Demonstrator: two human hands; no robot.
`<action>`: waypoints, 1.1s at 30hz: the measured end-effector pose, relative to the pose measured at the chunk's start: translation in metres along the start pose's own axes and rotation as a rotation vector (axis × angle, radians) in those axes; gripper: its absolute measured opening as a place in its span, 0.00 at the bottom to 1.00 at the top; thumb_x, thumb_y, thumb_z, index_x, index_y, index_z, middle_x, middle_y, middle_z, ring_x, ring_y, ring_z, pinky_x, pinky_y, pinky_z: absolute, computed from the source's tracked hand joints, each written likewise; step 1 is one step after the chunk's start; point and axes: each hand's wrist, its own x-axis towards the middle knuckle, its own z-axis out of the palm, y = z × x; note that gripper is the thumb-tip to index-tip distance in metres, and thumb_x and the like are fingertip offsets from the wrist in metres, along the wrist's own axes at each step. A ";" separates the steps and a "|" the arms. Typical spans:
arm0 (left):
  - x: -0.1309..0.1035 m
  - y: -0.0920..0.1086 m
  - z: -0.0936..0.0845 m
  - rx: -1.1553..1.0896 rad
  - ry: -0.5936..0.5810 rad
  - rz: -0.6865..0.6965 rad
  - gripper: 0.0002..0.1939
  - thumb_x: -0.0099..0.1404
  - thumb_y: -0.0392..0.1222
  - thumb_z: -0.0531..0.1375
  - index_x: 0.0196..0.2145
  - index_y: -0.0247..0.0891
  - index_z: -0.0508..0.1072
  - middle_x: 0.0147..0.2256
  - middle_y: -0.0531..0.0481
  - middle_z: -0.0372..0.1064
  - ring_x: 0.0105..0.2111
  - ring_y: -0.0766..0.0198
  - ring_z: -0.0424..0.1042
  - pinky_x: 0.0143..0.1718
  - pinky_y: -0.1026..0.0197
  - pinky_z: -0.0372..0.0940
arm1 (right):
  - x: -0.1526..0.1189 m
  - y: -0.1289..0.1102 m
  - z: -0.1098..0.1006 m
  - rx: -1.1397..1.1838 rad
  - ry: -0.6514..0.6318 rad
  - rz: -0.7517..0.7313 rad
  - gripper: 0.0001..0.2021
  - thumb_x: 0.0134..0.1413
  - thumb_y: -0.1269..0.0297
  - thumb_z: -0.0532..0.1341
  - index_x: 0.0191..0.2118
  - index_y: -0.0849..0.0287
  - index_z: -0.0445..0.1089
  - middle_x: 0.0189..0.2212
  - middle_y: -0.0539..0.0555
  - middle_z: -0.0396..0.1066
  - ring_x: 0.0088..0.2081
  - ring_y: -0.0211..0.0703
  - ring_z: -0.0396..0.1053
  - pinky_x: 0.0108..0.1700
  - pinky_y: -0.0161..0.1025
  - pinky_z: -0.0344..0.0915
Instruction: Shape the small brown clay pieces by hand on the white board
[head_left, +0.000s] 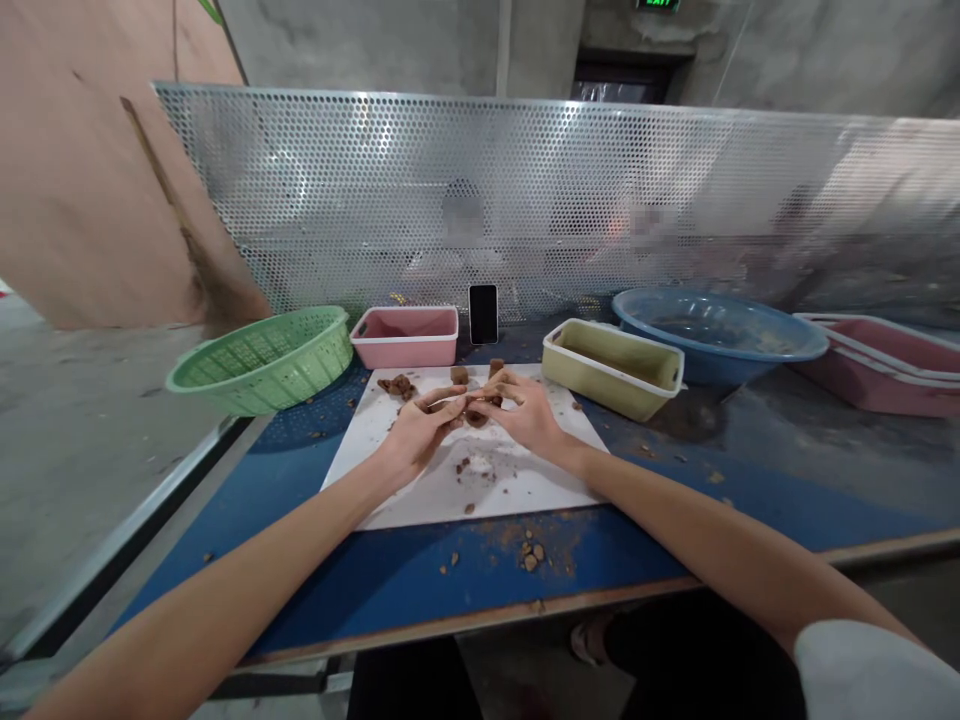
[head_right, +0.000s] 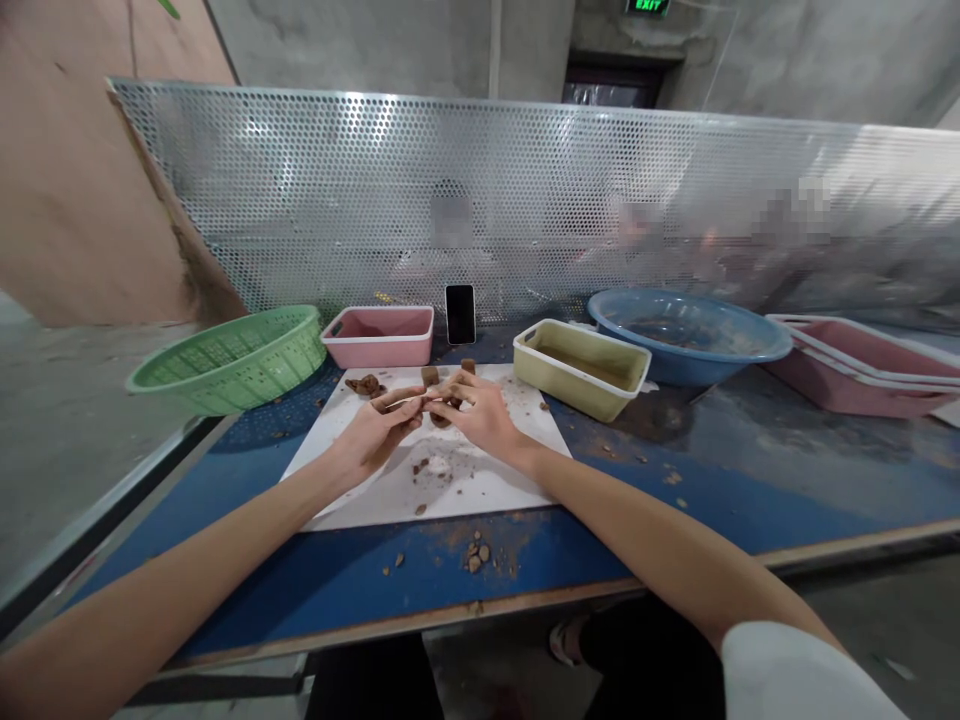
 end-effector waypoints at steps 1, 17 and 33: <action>0.000 0.000 0.000 -0.002 -0.012 -0.002 0.20 0.47 0.40 0.83 0.37 0.34 0.86 0.37 0.43 0.83 0.34 0.64 0.76 0.40 0.61 0.72 | 0.000 0.000 -0.001 -0.019 -0.001 -0.048 0.11 0.66 0.53 0.71 0.44 0.54 0.84 0.36 0.54 0.78 0.36 0.43 0.74 0.41 0.43 0.75; -0.003 -0.002 0.001 0.018 -0.125 -0.067 0.23 0.48 0.51 0.83 0.35 0.31 0.86 0.36 0.42 0.81 0.34 0.66 0.73 0.40 0.63 0.69 | -0.006 0.000 -0.004 -0.058 -0.078 -0.180 0.07 0.72 0.62 0.65 0.50 0.51 0.81 0.41 0.54 0.78 0.42 0.43 0.77 0.46 0.42 0.80; -0.003 -0.005 0.006 -0.059 -0.087 -0.053 0.21 0.47 0.50 0.83 0.31 0.32 0.85 0.31 0.47 0.77 0.29 0.70 0.68 0.31 0.67 0.64 | -0.006 -0.001 -0.001 -0.135 -0.018 -0.179 0.10 0.70 0.60 0.67 0.53 0.50 0.79 0.42 0.54 0.76 0.41 0.43 0.76 0.45 0.42 0.78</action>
